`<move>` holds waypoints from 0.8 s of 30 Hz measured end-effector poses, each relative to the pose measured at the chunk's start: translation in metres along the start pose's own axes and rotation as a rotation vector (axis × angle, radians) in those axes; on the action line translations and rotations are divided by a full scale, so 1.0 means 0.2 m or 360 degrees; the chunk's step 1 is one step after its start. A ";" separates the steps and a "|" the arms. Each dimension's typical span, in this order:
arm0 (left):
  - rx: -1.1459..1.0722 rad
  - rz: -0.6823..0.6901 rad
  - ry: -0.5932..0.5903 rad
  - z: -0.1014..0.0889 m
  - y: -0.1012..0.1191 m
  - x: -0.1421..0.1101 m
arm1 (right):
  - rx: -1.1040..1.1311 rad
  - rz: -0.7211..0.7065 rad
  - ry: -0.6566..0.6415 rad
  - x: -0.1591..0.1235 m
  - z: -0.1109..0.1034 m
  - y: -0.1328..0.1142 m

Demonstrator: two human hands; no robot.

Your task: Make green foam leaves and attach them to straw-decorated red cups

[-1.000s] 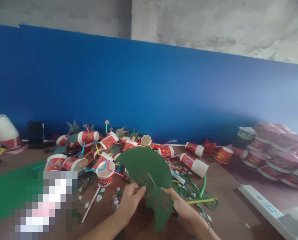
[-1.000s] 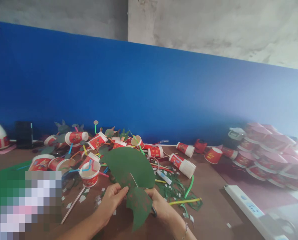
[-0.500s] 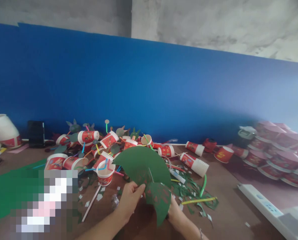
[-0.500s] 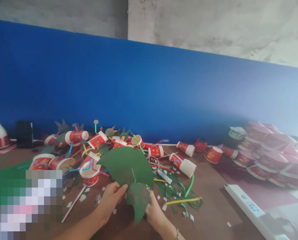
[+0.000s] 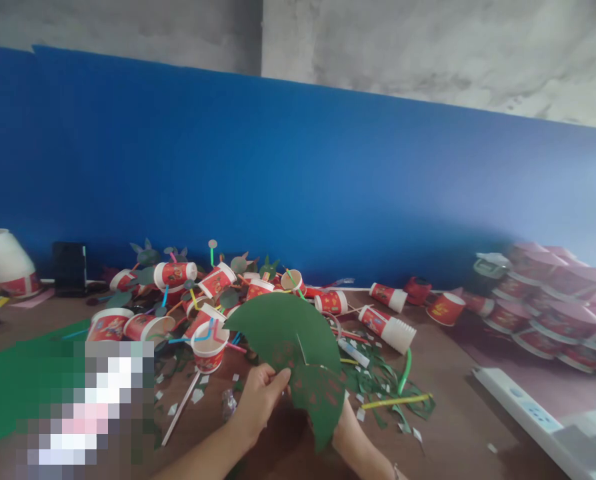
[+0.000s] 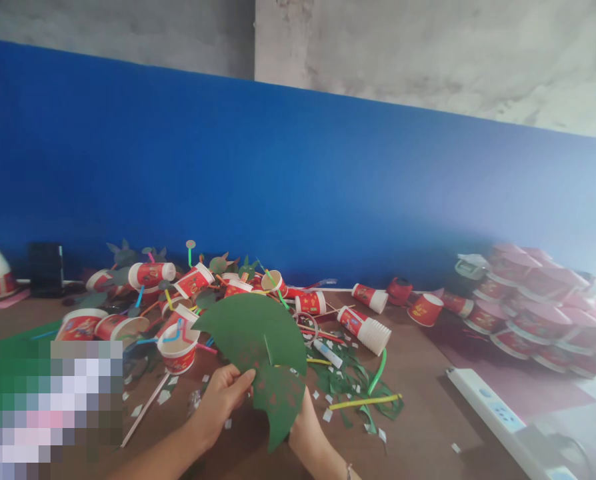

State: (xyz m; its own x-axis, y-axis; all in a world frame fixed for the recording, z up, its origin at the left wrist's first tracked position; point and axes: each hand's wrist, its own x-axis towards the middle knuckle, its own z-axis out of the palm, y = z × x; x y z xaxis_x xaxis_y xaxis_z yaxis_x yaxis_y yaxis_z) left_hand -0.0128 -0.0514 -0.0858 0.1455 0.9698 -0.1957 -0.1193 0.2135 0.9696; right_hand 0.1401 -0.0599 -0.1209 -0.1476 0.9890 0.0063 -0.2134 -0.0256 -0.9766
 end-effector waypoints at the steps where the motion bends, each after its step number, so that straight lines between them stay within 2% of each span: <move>1: 0.0012 0.0011 -0.0013 0.00 0.00 0.00 | 0.0063 0.0034 0.0027 -0.01 -0.02 0.00; 5: 0.0032 0.0044 -0.0017 -0.01 -0.02 0.01 | 0.0224 0.0156 0.0106 -0.06 -0.08 0.02; 9: -0.0006 0.0036 -0.0041 -0.01 -0.03 0.03 | 0.0046 0.0086 0.0245 -0.06 -0.09 0.01; 13: -0.0099 0.0040 -0.0089 -0.01 0.00 0.02 | -0.0288 0.0052 0.0033 -0.05 -0.08 -0.06; 18: -0.0162 0.0152 -0.0076 0.00 0.00 0.01 | -0.0474 0.0360 -0.0072 -0.05 -0.06 -0.16; 24: 0.0111 0.0357 0.0020 -0.01 -0.04 0.02 | -0.0406 0.0672 -0.0289 -0.09 -0.05 -0.28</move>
State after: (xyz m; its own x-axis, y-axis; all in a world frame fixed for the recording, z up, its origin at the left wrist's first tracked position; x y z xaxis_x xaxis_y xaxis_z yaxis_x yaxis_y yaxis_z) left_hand -0.0143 -0.0495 -0.0945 0.1107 0.9935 0.0248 -0.0792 -0.0160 0.9967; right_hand 0.1651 -0.0747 -0.0678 -0.3396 0.8585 -0.3842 0.1396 -0.3580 -0.9232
